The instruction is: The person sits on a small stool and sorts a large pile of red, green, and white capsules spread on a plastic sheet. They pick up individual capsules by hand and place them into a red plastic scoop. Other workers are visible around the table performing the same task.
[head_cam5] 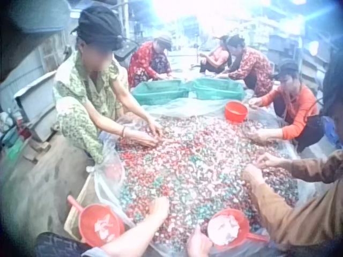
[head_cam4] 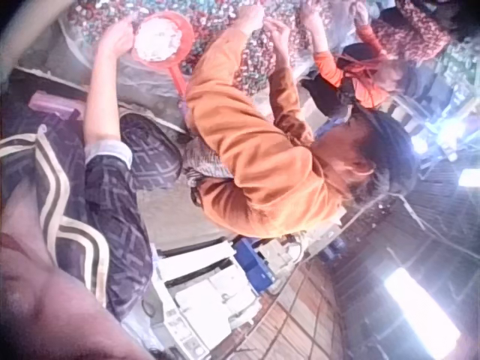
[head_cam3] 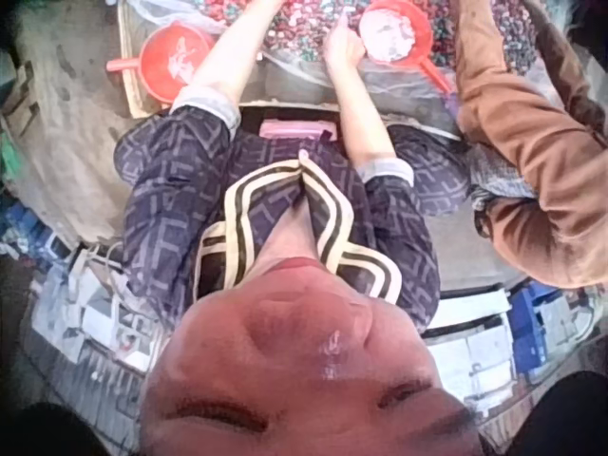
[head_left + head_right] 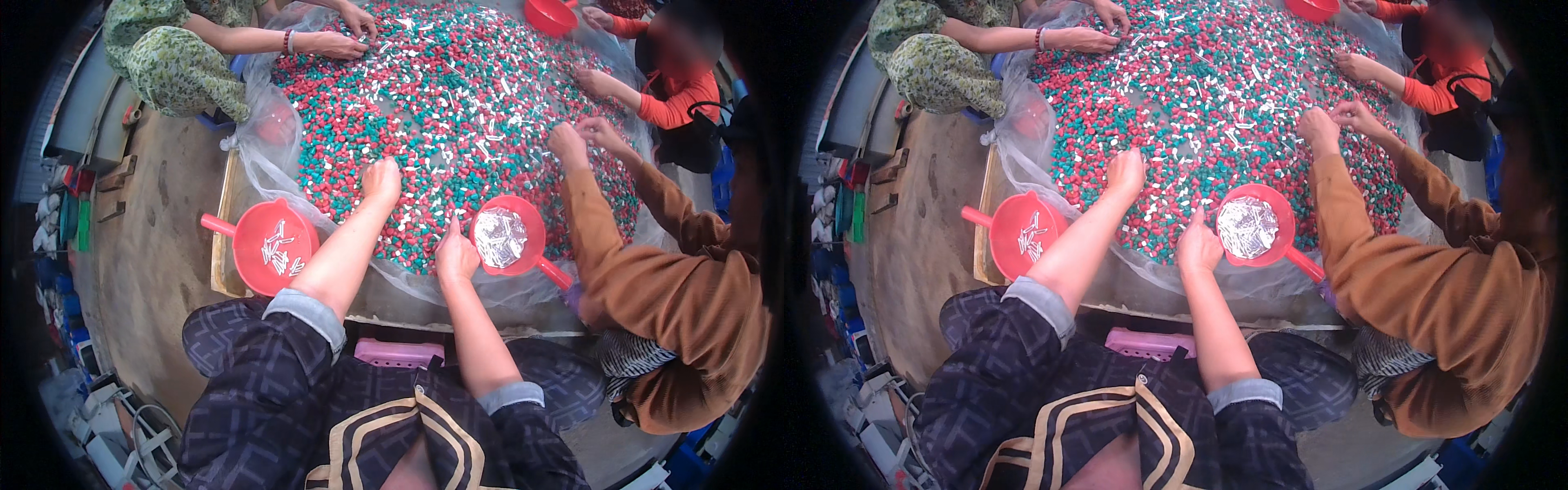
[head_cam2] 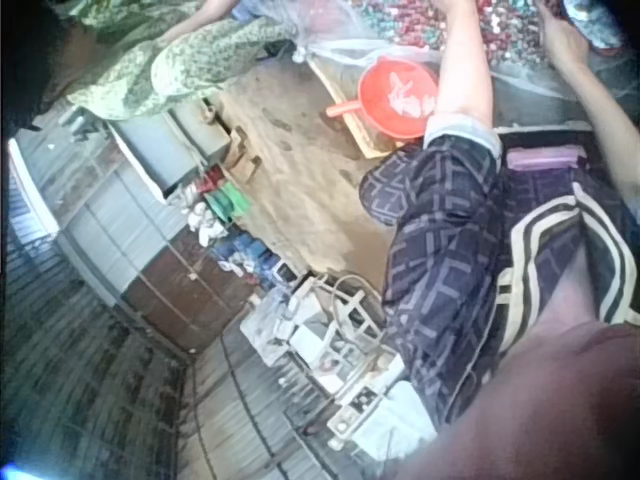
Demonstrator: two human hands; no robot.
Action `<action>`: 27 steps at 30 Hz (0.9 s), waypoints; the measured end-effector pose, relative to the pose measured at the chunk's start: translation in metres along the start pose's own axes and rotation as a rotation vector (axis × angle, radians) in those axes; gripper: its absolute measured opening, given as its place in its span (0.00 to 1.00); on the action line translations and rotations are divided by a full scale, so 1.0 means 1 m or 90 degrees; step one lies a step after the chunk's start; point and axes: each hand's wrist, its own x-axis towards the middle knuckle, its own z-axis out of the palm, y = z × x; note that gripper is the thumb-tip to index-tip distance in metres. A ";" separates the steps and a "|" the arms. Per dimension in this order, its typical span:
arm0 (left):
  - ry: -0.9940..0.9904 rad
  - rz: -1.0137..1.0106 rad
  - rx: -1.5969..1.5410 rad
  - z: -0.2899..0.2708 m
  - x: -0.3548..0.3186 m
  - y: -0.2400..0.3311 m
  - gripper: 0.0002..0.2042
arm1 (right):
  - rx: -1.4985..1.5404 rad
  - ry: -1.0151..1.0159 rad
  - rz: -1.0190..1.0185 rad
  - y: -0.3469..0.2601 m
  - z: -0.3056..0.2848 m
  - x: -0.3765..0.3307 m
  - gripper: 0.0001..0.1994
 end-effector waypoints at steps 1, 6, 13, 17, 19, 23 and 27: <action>0.001 -0.036 -0.040 -0.003 -0.002 0.003 0.11 | -0.018 -0.045 0.006 -0.001 -0.001 0.002 0.23; 0.017 -0.076 -0.134 -0.012 -0.017 -0.001 0.10 | 0.041 -0.075 -0.077 -0.007 0.012 -0.011 0.19; -0.056 -0.016 -0.099 -0.028 -0.019 -0.025 0.07 | 0.238 0.267 -0.116 -0.028 -0.030 -0.018 0.05; 0.000 -0.074 -0.255 -0.069 -0.032 -0.056 0.10 | 0.188 0.413 -0.067 -0.006 -0.070 0.004 0.05; 0.038 -0.122 -0.291 -0.107 -0.040 -0.079 0.11 | 0.084 0.426 -0.020 0.013 -0.077 0.011 0.07; -0.127 -0.252 0.017 -0.194 -0.053 -0.127 0.14 | 0.118 0.567 -0.184 0.018 -0.060 0.013 0.16; -0.077 -0.077 0.069 -0.184 -0.066 -0.101 0.21 | 0.255 0.425 -0.355 0.011 -0.009 -0.017 0.17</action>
